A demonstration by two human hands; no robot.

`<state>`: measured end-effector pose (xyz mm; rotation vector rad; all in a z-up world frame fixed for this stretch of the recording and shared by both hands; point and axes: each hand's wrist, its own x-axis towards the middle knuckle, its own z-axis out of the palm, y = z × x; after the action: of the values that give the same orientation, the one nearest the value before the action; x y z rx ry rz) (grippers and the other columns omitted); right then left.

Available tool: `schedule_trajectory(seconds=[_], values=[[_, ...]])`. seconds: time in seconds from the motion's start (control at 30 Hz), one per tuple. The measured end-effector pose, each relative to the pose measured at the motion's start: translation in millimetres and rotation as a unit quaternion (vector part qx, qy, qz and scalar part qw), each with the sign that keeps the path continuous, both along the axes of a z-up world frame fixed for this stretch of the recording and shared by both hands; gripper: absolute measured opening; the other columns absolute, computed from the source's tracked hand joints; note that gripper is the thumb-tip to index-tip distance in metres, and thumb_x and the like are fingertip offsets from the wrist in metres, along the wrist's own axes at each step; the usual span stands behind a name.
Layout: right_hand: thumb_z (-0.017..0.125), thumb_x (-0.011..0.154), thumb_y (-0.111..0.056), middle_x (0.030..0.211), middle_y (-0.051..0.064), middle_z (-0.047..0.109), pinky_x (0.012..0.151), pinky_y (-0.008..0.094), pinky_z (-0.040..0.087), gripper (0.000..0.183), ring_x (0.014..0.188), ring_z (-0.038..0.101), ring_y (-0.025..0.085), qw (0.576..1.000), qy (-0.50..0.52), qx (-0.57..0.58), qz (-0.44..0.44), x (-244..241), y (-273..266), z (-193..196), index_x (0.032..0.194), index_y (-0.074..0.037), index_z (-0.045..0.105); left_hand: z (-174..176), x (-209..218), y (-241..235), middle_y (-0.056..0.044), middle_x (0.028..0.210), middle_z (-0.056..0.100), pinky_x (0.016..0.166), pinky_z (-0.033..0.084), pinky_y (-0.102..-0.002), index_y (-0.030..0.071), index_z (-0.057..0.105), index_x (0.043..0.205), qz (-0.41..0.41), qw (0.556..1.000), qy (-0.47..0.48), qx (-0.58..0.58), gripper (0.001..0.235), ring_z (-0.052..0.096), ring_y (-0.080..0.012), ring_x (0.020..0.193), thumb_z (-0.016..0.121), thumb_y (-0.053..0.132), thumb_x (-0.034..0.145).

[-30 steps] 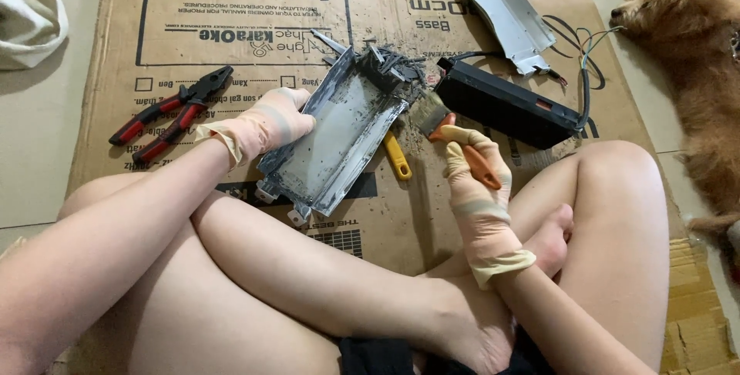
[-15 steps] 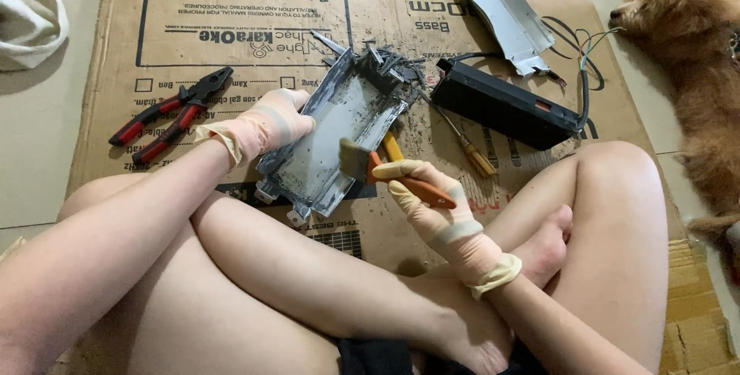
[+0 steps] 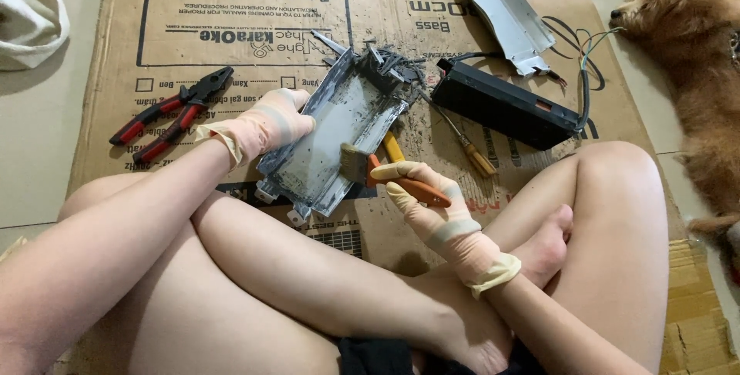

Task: The person sits on the floor and uses a paintbrush and a screwdriver to scrape and clean a dark, rectangular metal object. They remove debris from the surface and edges of the object while a small dog sits nearby.

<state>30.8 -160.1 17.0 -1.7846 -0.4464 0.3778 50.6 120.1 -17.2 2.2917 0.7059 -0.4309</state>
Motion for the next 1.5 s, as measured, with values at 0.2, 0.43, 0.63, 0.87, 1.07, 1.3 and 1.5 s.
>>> schedule_trajectory(seconds=[0.2, 0.43, 0.63, 0.87, 1.07, 1.3, 1.5], values=[[0.072, 0.089, 0.000, 0.104, 0.015, 0.080, 0.099, 0.041, 0.052, 0.018, 0.105, 0.073, 0.025, 1.000, 0.000, 0.000, 0.006, 3.4, -2.3, -2.0, 0.106, -0.006, 0.074, -4.1, 2.9, 1.8, -0.009, 0.123, 0.072, 0.098, 0.054, -0.047, 0.025, 0.068, 0.128, 0.001, 1.000, 0.003, 0.001, 0.048, 0.065, -0.0318, 0.121, 0.057, 0.027, 0.081], [0.074, 0.090, -0.003, 0.104, 0.014, 0.078, 0.101, 0.043, 0.052, 0.018, 0.103, 0.071, 0.025, 0.999, -0.003, 0.040, 0.010, 27.6, -2.2, -1.6, 0.107, -0.010, 0.076, -1.3, 4.8, 1.1, -0.010, 0.127, 0.071, 0.101, 0.052, -0.048, 0.024, 0.067, 0.130, -0.008, 1.000, 0.002, 0.013, 0.049, 0.063, -0.0326, 0.123, 0.056, 0.025, 0.083], [0.066, 0.095, -0.001, 0.097, 0.008, 0.076, 0.067, 0.023, 0.055, 0.023, 0.079, 0.066, 0.013, 0.994, -0.054, -0.013, -0.095, 87.6, 6.6, -8.8, 0.109, -0.015, 0.076, 8.0, 1.8, -6.4, -0.010, 0.127, 0.071, 0.100, 0.053, -0.047, 0.021, 0.065, 0.133, -0.034, 0.998, -0.007, 0.043, 0.049, 0.064, -0.0327, 0.124, 0.054, 0.023, 0.086], [0.054, 0.096, 0.006, 0.099, 0.013, 0.072, 0.074, 0.016, 0.053, 0.021, 0.081, 0.065, 0.011, 0.931, 0.213, 0.293, -0.041, 123.2, -10.1, -35.3, 0.107, -0.001, 0.070, -3.4, 14.2, -2.8, -0.011, 0.131, 0.068, 0.105, 0.051, -0.050, 0.025, 0.063, 0.135, -0.031, 0.997, -0.009, 0.074, 0.049, 0.061, -0.0348, 0.127, 0.052, 0.026, 0.088], [0.072, 0.093, -0.012, 0.094, 0.001, 0.077, 0.076, 0.023, 0.058, 0.026, 0.084, 0.074, 0.010, 0.984, -0.078, -0.036, -0.154, 95.5, -7.6, 18.7, 0.109, -0.032, 0.076, 43.6, -13.1, -16.0, -0.012, 0.130, 0.068, 0.105, 0.049, -0.052, 0.027, 0.063, 0.135, 0.040, 0.996, -0.025, 0.074, 0.050, 0.060, -0.0337, 0.127, 0.050, 0.028, 0.087], [0.068, 0.088, -0.037, 0.095, -0.004, 0.066, 0.085, 0.037, 0.050, 0.021, 0.089, 0.067, 0.018, 0.709, -0.643, -0.269, 0.110, 147.1, -66.8, -13.1, 0.107, -0.028, 0.066, 29.7, -51.7, -36.7, -0.006, 0.137, 0.065, 0.109, 0.048, -0.049, 0.022, 0.059, 0.136, 0.387, 0.908, -0.127, -0.101, 0.051, 0.058, -0.0303, 0.131, 0.055, 0.030, 0.086], [0.062, 0.074, -0.034, 0.091, -0.008, 0.064, 0.086, 0.038, 0.050, 0.018, 0.094, 0.065, 0.015, 0.653, -0.583, -0.448, 0.181, 143.0, -70.4, -14.4, 0.091, -0.035, 0.062, 23.6, -71.2, -45.4, -0.013, 0.136, 0.061, 0.109, 0.046, -0.053, 0.016, 0.055, 0.138, 0.442, 0.892, -0.079, -0.060, 0.048, 0.058, -0.0330, 0.129, 0.050, 0.026, 0.091]])
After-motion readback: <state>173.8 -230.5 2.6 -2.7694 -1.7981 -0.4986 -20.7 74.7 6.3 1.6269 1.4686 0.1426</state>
